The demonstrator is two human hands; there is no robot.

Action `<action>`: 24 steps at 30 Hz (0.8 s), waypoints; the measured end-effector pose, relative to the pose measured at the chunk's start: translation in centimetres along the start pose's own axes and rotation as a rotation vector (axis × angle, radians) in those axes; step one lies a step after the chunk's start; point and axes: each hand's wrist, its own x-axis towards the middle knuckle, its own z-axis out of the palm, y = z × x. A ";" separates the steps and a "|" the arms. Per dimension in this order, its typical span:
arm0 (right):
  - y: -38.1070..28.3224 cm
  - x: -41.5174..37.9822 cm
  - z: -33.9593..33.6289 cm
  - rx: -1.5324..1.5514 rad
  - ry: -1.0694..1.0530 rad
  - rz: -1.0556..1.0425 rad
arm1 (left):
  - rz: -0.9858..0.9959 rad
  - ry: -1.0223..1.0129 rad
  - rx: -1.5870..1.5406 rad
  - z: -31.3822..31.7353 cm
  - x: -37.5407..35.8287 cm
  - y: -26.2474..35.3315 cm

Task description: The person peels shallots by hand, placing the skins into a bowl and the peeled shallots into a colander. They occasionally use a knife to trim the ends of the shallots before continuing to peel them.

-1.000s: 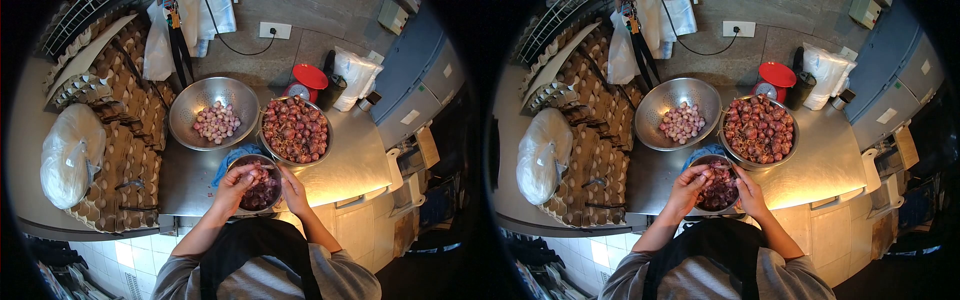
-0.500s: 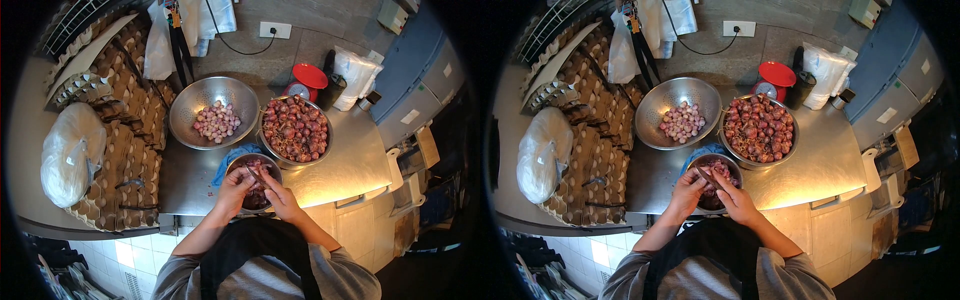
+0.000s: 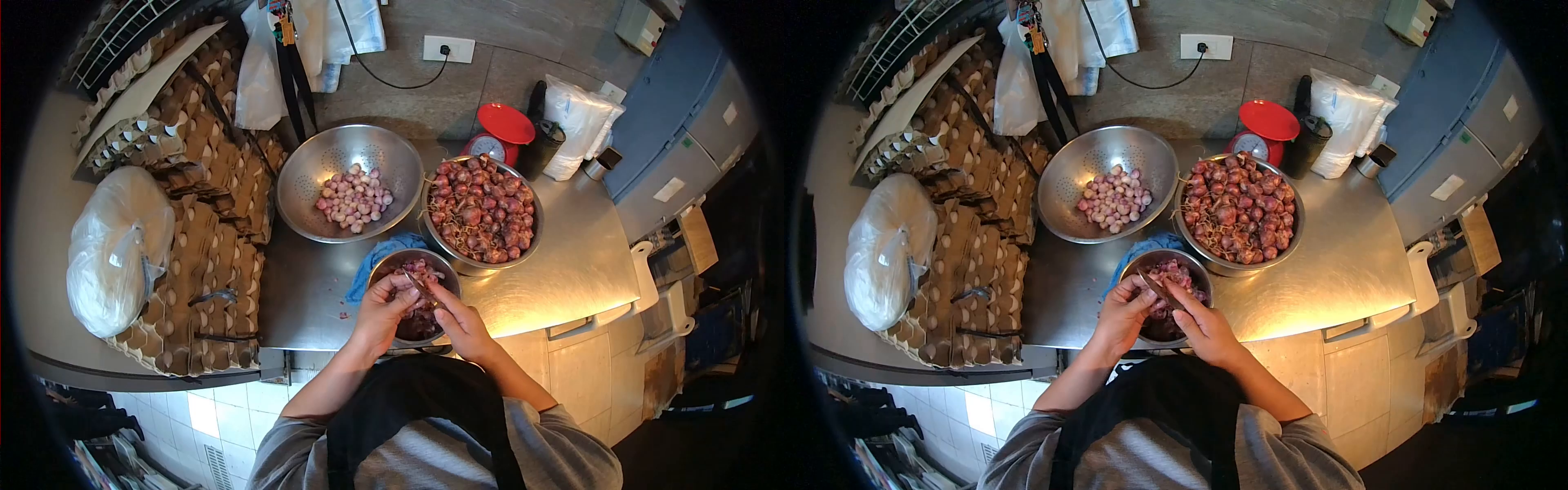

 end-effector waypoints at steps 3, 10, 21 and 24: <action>0.2 0.0 -0.2 -0.011 -0.025 0.045 | -0.012 0.010 0.009 0.2 -0.1 0.1; 1.1 -0.4 0.1 0.193 -0.022 0.110 | 0.011 0.044 0.009 0.1 -0.3 0.0; 1.2 -0.4 0.0 0.256 -0.019 0.175 | -0.032 0.067 -0.002 0.5 -0.3 0.1; 1.1 -0.2 0.0 0.216 -0.020 0.144 | -0.048 0.067 0.049 -0.1 0.0 -0.1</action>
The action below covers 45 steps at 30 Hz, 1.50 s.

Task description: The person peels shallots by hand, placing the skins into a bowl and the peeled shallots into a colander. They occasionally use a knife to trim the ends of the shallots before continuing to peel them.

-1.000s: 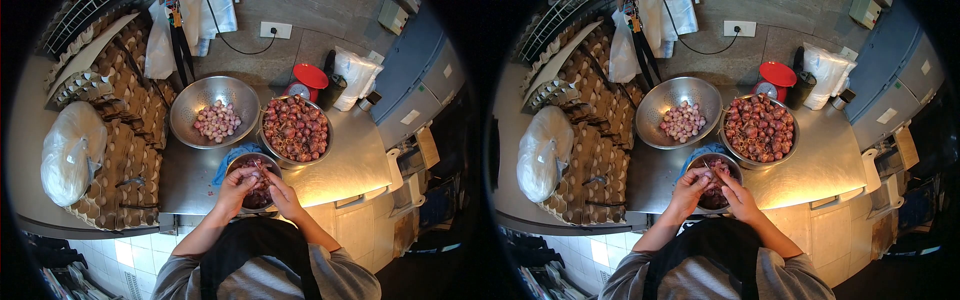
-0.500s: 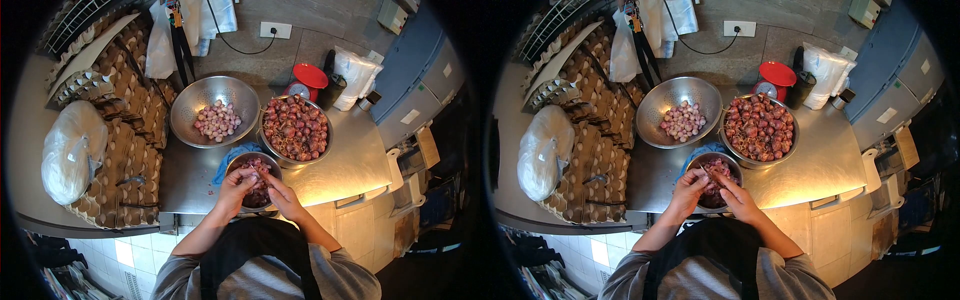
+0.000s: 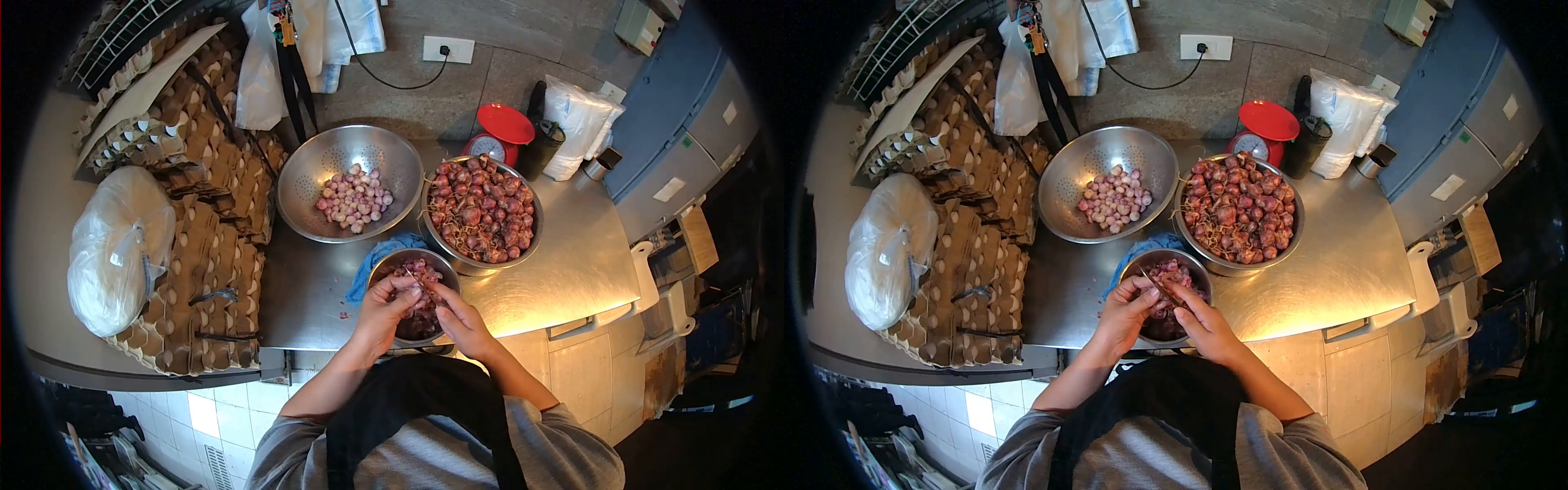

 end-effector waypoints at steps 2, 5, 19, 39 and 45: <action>0.1 0.1 -0.2 -0.029 0.002 0.011 | 0.009 -0.001 0.007 0.4 -0.2 0.3; 0.6 0.0 -0.4 -0.007 0.004 0.039 | 0.013 -0.001 0.001 0.6 -0.2 0.3; 1.5 0.2 -0.5 0.096 0.013 0.049 | 0.017 -0.009 -0.006 0.3 0.1 0.4; 1.7 0.2 -1.1 -0.202 0.018 0.106 | 0.404 0.184 0.139 -1.1 5.6 7.6; 2.7 -0.7 -0.9 -0.097 0.102 0.339 | 0.393 0.048 0.392 0.4 10.2 7.8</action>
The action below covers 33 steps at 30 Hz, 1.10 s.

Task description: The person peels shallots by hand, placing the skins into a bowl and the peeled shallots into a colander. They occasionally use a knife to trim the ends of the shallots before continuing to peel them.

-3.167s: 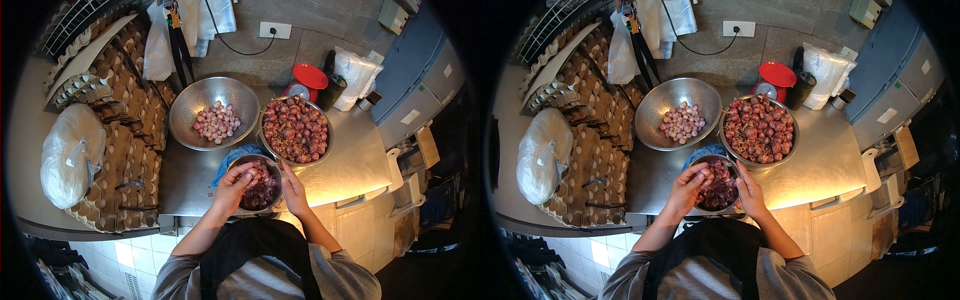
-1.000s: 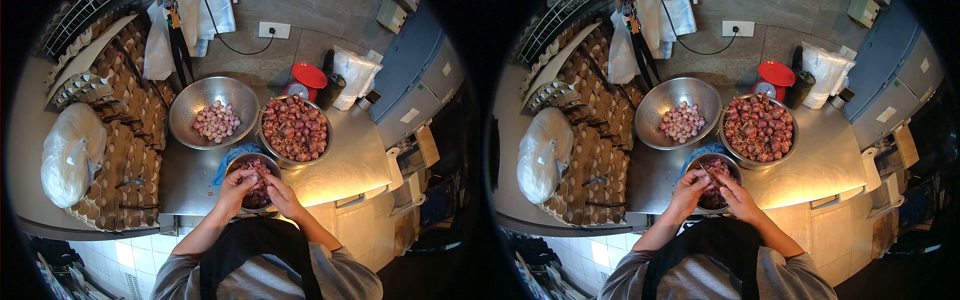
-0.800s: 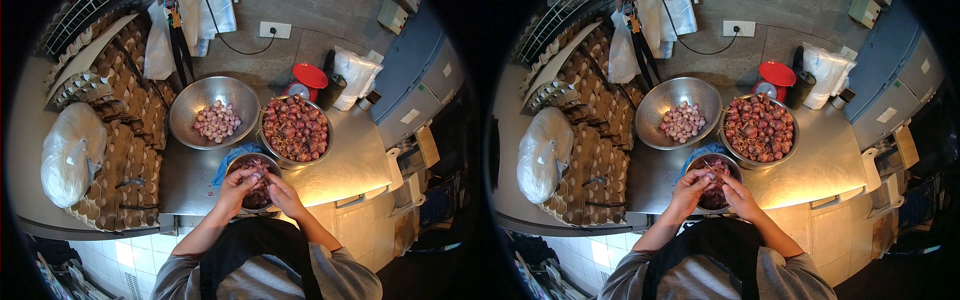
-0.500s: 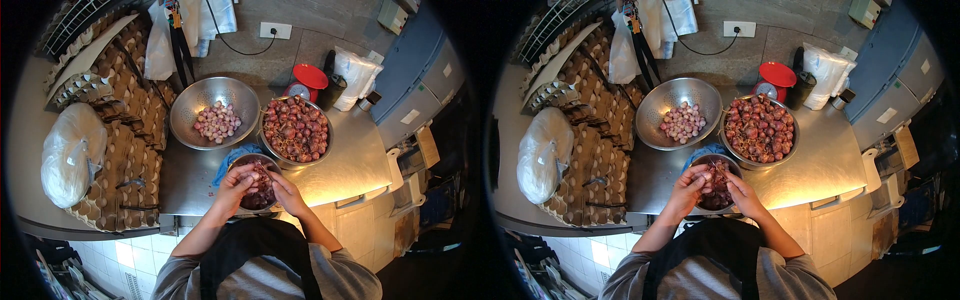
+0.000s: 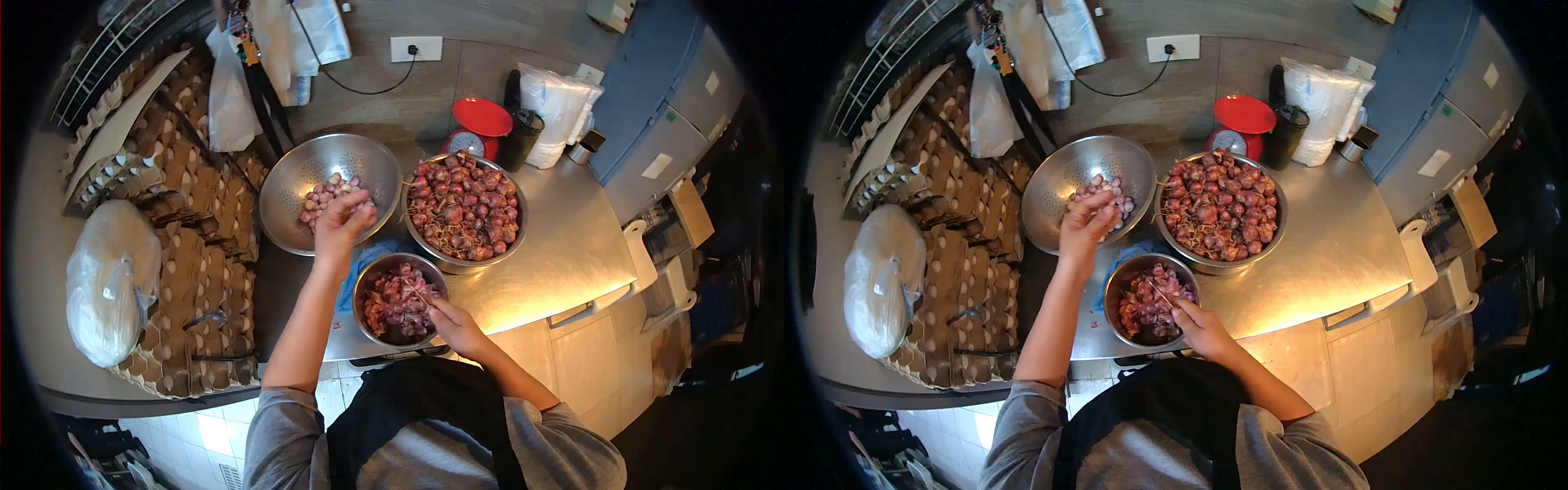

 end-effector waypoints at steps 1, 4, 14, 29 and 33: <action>-0.2 -0.3 -0.2 0.055 -0.024 0.054 | -0.025 -0.076 0.079 0.9 0.5 -0.5; -0.7 -0.9 -0.8 0.168 -0.045 0.061 | 0.026 -0.279 0.286 3.5 2.8 -4.0; 1.8 -2.3 -2.7 0.234 -0.027 0.002 | 0.359 -0.433 1.198 11.4 5.9 -9.4; 1.2 -1.4 -6.5 0.505 -0.144 -0.055 | -0.145 -0.220 0.047 8.6 0.2 -6.1; 1.1 -0.9 -7.1 0.554 -0.174 -0.152 | -0.309 -0.192 -0.237 7.3 -5.6 -4.8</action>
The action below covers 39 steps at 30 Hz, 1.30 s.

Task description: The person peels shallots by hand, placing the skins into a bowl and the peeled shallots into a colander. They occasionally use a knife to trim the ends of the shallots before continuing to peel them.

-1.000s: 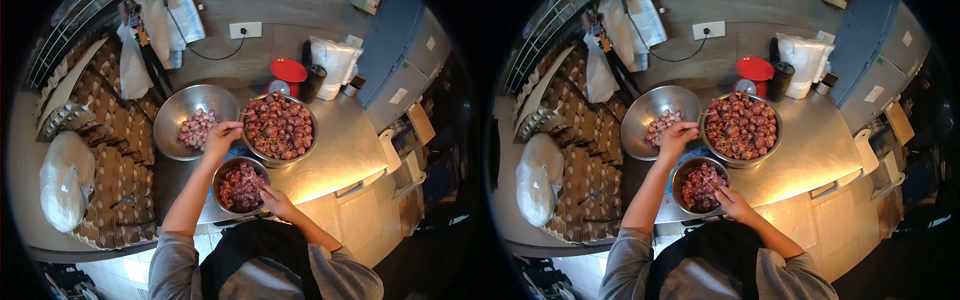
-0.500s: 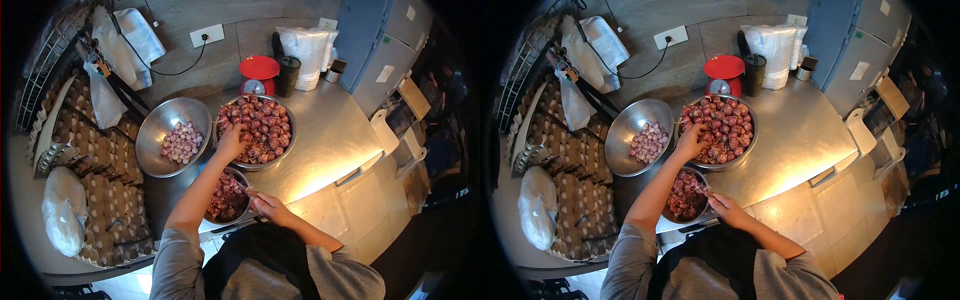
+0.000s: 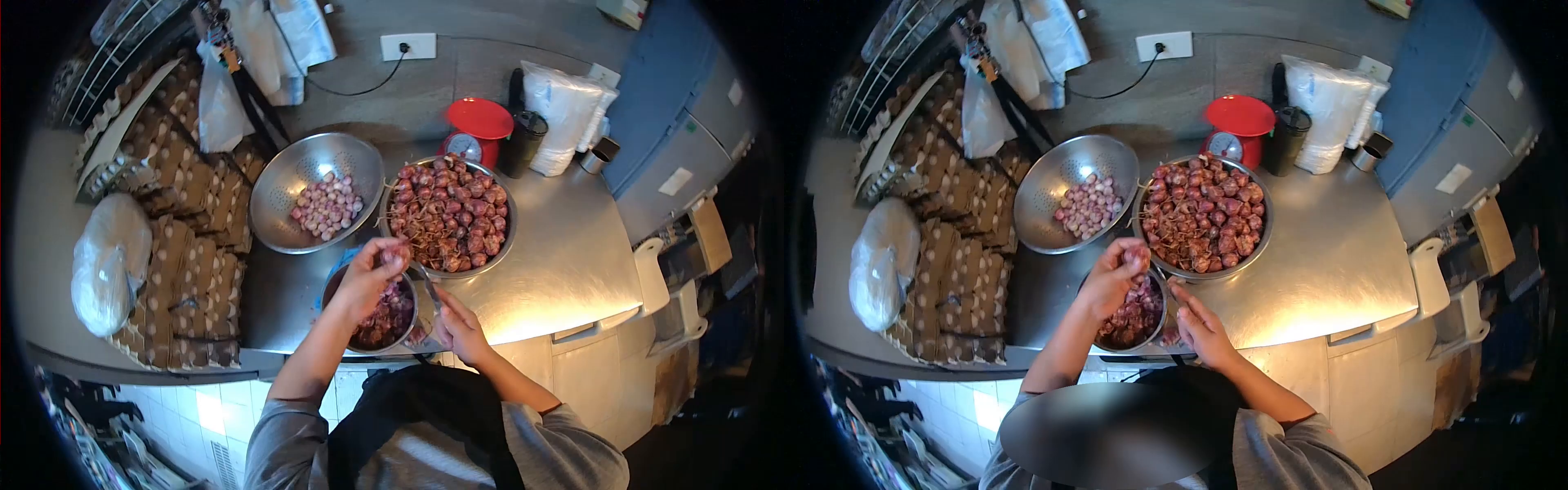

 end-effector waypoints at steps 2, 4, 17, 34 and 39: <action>-0.2 0.3 0.2 0.063 -0.044 0.004 | 0.011 0.029 -0.102 0.3 -2.8 -1.1; -0.7 0.3 0.7 0.141 -0.132 0.076 | -0.022 0.152 -0.187 1.5 -5.2 -1.5; -0.1 0.0 4.9 0.039 -0.278 0.071 | 0.241 0.307 -0.027 2.2 -10.6 -2.7; 2.6 2.3 9.4 0.096 -0.012 -0.008 | 0.306 0.387 -0.005 -1.9 -10.3 -2.2; 1.3 3.0 9.0 0.603 -0.111 0.152 | -0.092 0.233 -0.555 -3.7 -9.2 -2.0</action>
